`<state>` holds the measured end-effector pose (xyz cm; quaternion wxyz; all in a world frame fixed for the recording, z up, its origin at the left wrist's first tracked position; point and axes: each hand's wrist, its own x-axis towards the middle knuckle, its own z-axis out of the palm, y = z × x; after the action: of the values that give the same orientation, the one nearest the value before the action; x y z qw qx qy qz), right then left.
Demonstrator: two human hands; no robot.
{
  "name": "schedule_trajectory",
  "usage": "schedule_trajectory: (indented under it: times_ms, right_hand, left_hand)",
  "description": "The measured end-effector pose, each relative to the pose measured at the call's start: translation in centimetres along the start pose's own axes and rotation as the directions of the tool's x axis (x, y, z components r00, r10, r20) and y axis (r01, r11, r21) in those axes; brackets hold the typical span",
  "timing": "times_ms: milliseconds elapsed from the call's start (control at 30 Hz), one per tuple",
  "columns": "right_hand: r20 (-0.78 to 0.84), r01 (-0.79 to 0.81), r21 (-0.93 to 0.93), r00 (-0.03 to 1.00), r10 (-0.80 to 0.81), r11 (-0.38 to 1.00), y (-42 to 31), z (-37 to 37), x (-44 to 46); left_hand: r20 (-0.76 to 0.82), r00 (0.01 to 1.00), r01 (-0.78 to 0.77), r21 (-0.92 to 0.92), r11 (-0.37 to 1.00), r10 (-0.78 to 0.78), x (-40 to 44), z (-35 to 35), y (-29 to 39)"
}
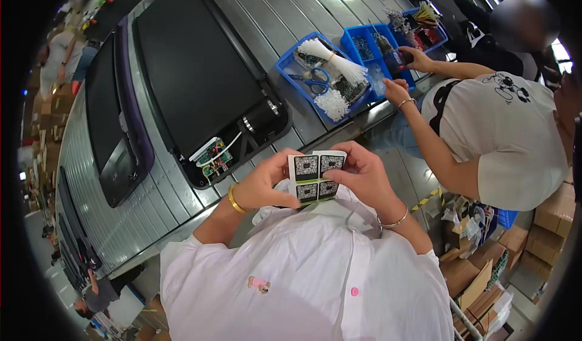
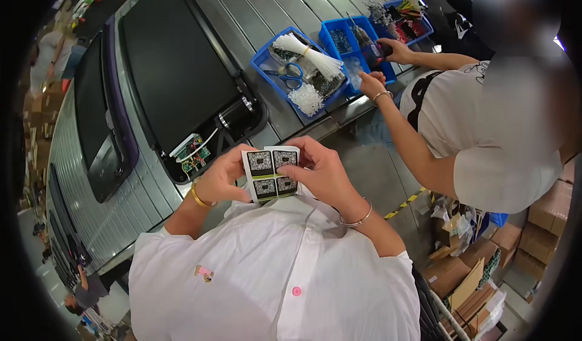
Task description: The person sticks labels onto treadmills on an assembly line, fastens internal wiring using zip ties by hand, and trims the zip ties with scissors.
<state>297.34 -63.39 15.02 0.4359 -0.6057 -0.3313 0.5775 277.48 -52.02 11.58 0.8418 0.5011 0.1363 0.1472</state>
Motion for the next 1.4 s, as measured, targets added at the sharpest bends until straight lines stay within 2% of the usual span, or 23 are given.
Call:
schedule_trajectory:
  times_ms: [67, 100, 133, 167, 200, 233, 333, 367, 467, 567, 633, 733, 767, 867, 900, 1000, 1033, 1100, 1133, 1233, 1300, 1367, 1400]
  right_hand:
    - [-0.058, -0.007, 0.114, 0.998, 0.014, 0.993, 0.7, 0.8, -1.4]
    - [-0.046, 0.004, 0.112, 0.999, 0.001, 0.994, 0.8, 1.0, -2.2]
    - [-0.057, 0.246, -0.219, 0.963, -0.265, 0.944, 0.7, 1.0, -3.1]
    - [0.016, 0.439, -0.517, 0.863, -0.504, 0.735, 0.6, 0.9, -4.0]
    - [0.159, 0.544, -0.735, 0.718, -0.677, 0.405, 0.5, 1.0, -4.9]
    - [0.161, 0.549, -0.732, 0.715, -0.68, 0.404, 0.2, 1.1, -5.7]
    - [0.519, 0.636, -0.771, 0.595, -0.613, -0.035, -1.1, 1.8, -7.9]
    - [0.524, 0.644, -0.764, 0.588, -0.616, -0.036, -0.7, 2.3, -8.5]
    - [0.676, 0.742, -0.671, 0.6, -0.427, -0.019, 0.3, 4.5, -9.7]
    - [0.725, 0.796, -0.605, 0.57, -0.387, 0.04, 1.1, 7.5, -10.1]
    - [0.768, 0.834, -0.548, 0.532, -0.356, 0.064, 1.3, 9.7, -10.0]
    - [0.827, 0.866, -0.452, 0.316, -0.466, -0.215, 1.7, 13.8, -10.3]
    - [0.843, 0.88, -0.419, 0.286, -0.455, -0.225, 1.9, 14.9, -10.2]
    - [0.803, 0.929, -0.367, 0.343, -0.487, 0.049, 3.5, 17.9, -9.6]
    - [0.813, 0.934, -0.354, 0.33, -0.48, 0.042, 3.9, 18.8, -9.3]
    - [0.787, 0.918, -0.263, 0.381, -0.485, 0.295, 4.7, 21.5, -8.1]
    - [0.796, 0.922, -0.257, 0.372, -0.478, 0.289, 4.6, 22.5, -7.6]
    - [0.803, 0.865, -0.267, 0.444, -0.397, 0.425, 4.1, 24.8, -6.3]
    - [0.805, 0.829, -0.272, 0.475, -0.356, 0.489, 3.8, 26.2, -5.5]
    - [0.818, 0.805, -0.291, 0.49, -0.302, 0.517, 3.1, 30.6, -2.7]
    - [0.822, 0.788, -0.306, 0.501, -0.269, 0.535, 2.8, 33.1, -0.9]
    - [0.766, 0.591, -0.365, 0.63, -0.129, 0.719, 1.9, 35.2, 1.2]
    - [0.732, 0.474, -0.389, 0.679, -0.047, 0.79, 1.4, 36.2, 2.1]
  left_hand:
    - [-0.073, 0.997, 0.005, 0.107, 0.994, 0.003, -1.7, 1.9, -0.4]
    - [-0.121, 0.989, 0.091, 0.083, 0.992, -0.081, -2.5, 2.5, -1.3]
    - [-0.168, 0.971, 0.179, 0.051, 0.983, -0.168, -3.3, 3.0, -2.2]
    - [-0.21, 0.944, 0.262, 0.012, 0.965, -0.254, -4.1, 3.6, -2.8]
    - [-0.217, 0.943, 0.261, 0.017, 0.965, -0.251, -4.9, 4.4, -3.2]
    - [-0.223, 0.942, 0.251, -0.035, 0.967, -0.252, -5.7, 5.3, -3.5]
    - [-0.243, 0.936, 0.228, -0.134, 0.965, -0.255, -8.3, 7.4, -4.6]
    - [-0.244, 0.934, 0.235, -0.128, 0.964, -0.26, -9.3, 7.9, -5.1]
    - [-0.293, 0.92, 0.228, -0.138, 0.964, -0.259, -13.1, 9.1, -6.3]
    - [-0.386, 0.906, 0.171, -0.043, 0.984, -0.174, -17.9, 9.8, -7.3]
    - [-0.477, 0.867, 0.129, -0.063, 0.99, -0.144, -20.6, 10.3, -7.9]
    - [-0.599, 0.796, 0.057, -0.077, 0.995, -0.092, -24.0, 10.6, -8.4]
    - [-0.632, 0.773, 0.031, -0.049, 0.998, -0.055, -25.0, 10.7, -8.4]
    - [-0.698, 0.716, -0.022, 0.005, 1.0, 0.02, -27.2, 10.6, -8.6]
    - [-0.708, 0.702, -0.053, 0.06, 0.997, 0.08, -27.7, 10.5, -8.6]
    - [-0.72, 0.665, -0.12, 0.162, 0.979, 0.2, -29.3, 9.2, -8.6]
    - [-0.704, 0.67, -0.076, 0.248, 0.966, 0.234, -30.0, 8.2, -8.4]
    - [-0.669, 0.682, 0.018, 0.42, 0.907, 0.297, -31.6, 5.9, -7.5]
    - [-0.675, 0.672, 0.017, 0.427, 0.904, 0.306, -32.6, 4.8, -6.7]
    - [-0.705, 0.701, 0.208, 0.347, 0.914, 0.109, -35.7, 1.7, -4.1]
    - [-0.717, 0.684, 0.152, 0.322, 0.935, 0.135, -36.7, -0.3, -3.3]
    - [-0.722, 0.667, 0.034, 0.276, 0.961, 0.184, -37.2, -2.3, -2.6]
    - [-0.722, 0.666, 0.03, 0.276, 0.961, 0.187, -37.6, -3.3, -2.2]
